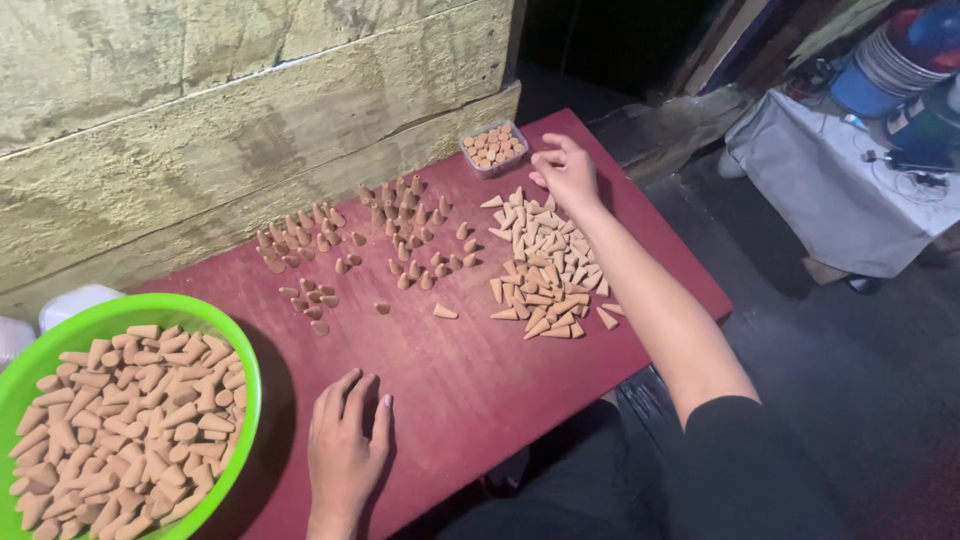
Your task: Packaging incense cones into small plastic containers by hand and by scooping
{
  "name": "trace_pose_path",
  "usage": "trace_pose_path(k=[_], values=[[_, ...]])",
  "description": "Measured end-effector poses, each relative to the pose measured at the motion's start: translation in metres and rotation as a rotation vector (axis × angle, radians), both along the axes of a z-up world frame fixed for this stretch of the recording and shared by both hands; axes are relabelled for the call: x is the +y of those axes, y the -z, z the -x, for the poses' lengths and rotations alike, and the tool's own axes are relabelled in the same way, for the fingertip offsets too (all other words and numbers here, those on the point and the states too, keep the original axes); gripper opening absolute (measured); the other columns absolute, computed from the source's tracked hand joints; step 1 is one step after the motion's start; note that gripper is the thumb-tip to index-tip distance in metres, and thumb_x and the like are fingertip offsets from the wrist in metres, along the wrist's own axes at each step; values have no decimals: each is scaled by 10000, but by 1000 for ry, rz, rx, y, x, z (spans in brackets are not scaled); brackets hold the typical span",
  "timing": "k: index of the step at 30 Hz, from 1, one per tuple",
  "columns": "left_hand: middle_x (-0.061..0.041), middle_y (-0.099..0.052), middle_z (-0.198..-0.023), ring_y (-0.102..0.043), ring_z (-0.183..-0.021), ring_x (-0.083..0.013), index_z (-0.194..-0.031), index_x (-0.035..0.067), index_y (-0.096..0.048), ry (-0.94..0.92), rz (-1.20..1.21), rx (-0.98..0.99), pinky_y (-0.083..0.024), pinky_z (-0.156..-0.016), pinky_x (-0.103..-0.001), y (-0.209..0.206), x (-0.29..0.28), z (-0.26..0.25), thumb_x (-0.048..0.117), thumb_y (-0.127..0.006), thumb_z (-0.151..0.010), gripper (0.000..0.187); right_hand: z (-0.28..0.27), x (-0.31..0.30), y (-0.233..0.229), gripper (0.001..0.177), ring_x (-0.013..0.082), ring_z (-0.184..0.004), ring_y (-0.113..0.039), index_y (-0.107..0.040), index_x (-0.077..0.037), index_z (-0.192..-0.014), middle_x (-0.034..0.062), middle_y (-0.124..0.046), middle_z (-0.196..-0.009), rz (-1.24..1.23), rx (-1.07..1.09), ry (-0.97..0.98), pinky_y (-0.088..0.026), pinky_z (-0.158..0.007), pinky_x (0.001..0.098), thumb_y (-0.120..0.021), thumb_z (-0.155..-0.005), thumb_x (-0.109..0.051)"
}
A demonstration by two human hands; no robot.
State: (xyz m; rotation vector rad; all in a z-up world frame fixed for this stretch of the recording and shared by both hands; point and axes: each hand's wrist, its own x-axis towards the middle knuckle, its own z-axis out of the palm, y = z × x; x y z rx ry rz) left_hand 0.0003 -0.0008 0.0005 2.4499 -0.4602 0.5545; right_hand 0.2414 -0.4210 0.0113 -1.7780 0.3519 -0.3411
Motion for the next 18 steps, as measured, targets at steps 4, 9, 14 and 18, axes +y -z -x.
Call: trace_pose_path(k=[4,9,14,18], values=[[-94,-655,-1257,-617,-1138,-294,-1213,84,-692,-3,-7,4,-502,-1011,-426,0,-1,-2,263,-682,-939,327,55,8,-36,380,182,-1074,-722,-631,-67,-1357,83,-745,-1204,469,120,-249,-606,-983,300,-646,-988,-156],[-114,-656,-1259,-610,-1142,-310,-1213,65,-689,17,-7,25,-492,-1023,-430,-2,1,-1,263,-673,-948,331,144,31,-53,402,264,-1284,-618,-665,-53,-1340,139,-670,-1382,710,-79,-458,-432,-1145,439,-672,-971,-211],[-135,-666,-1222,-634,-1102,-321,-1158,60,-702,39,64,5,-511,-994,-436,-7,-1,-2,211,-699,-935,270,222,77,-27,172,246,-1001,-736,-746,-41,-1118,89,-775,-1084,723,-538,-514,-555,-979,393,-714,-950,-56],[-95,-693,-1101,-663,-1049,-275,-1040,51,-728,129,211,-13,-517,-942,-393,-36,-2,6,135,-676,-964,125,251,111,-10,134,267,-960,-739,-729,-34,-1063,77,-763,-1046,657,-606,-711,-560,-884,389,-687,-938,-12]])
